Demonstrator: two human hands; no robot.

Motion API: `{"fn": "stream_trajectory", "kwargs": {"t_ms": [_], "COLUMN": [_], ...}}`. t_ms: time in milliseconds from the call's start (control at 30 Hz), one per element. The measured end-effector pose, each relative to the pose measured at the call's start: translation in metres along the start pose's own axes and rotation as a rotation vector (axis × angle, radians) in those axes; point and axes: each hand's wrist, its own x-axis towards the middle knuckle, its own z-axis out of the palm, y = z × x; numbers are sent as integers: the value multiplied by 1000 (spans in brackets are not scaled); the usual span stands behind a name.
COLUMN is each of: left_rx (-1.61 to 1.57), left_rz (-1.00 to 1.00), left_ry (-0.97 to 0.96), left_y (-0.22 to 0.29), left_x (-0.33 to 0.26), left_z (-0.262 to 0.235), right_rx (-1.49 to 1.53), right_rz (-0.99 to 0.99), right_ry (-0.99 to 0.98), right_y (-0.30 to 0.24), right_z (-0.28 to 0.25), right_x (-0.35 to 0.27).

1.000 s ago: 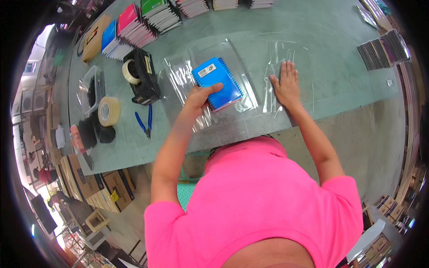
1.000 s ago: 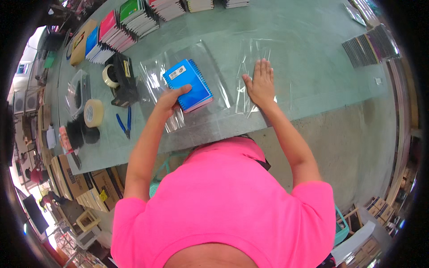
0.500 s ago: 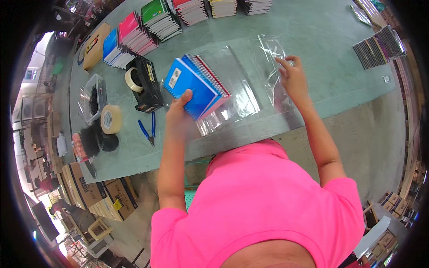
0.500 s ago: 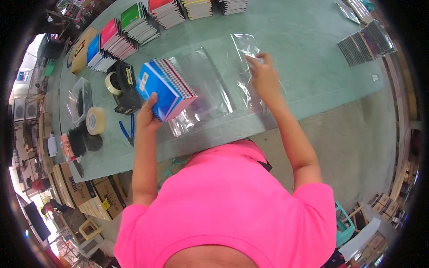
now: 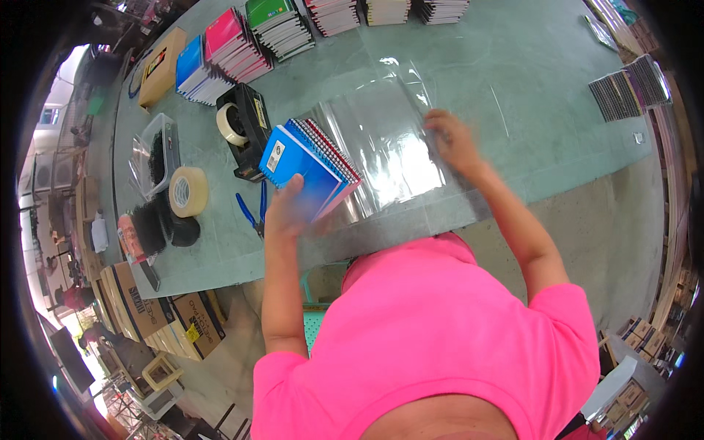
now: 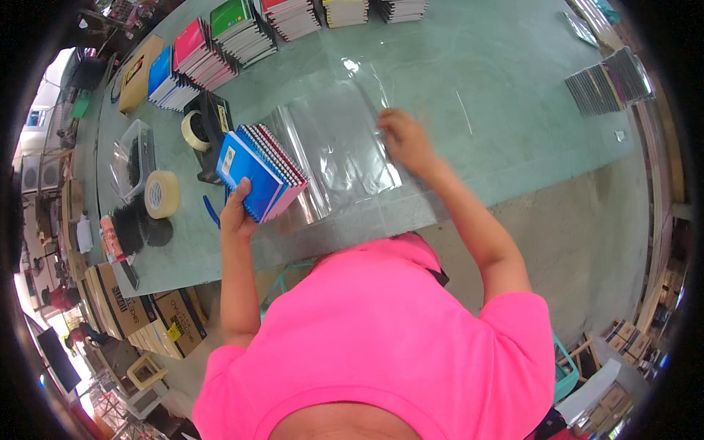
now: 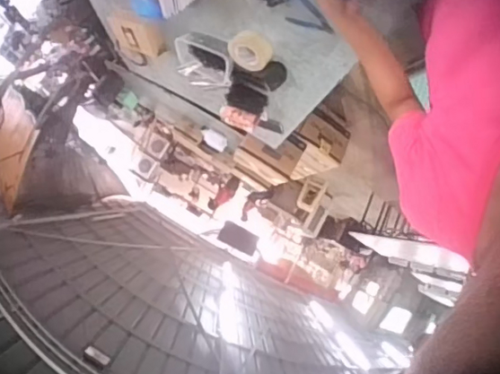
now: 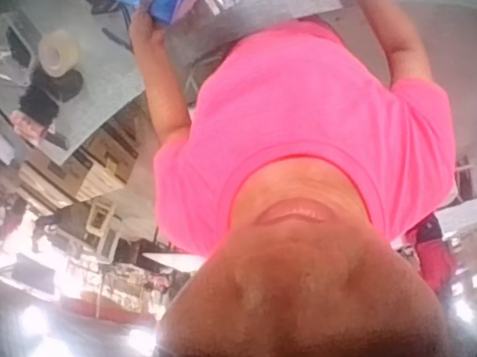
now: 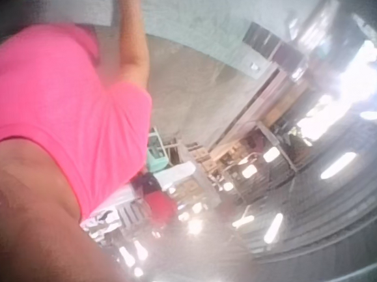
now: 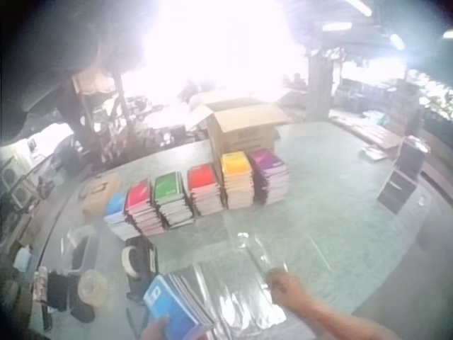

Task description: The person places stacks of small notebooks into clear plastic bags and seals them with adhesive tape.

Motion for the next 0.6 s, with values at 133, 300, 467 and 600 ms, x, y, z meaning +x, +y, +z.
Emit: {"fn": "stream_trajectory", "kwargs": {"t_ms": [133,300,467,600], "left_rx": [27,154,346,504], "left_rz": [25,4,-64,-129], "left_ry": [-81,-189,-254,-246], "left_y": [9,24,14,-2], "left_x": [3,20,77,113], "left_z": [25,70,123,163], "right_rx": [-362,-352,-597,-629], "right_rz": [-106,-95,120,175], "right_ry": [-256,-25,-134,-224], "right_y": [-36,-48,7,-6], "right_z": [52,42,-33,-35], "right_x": [-2,-4,-1,-17]}}
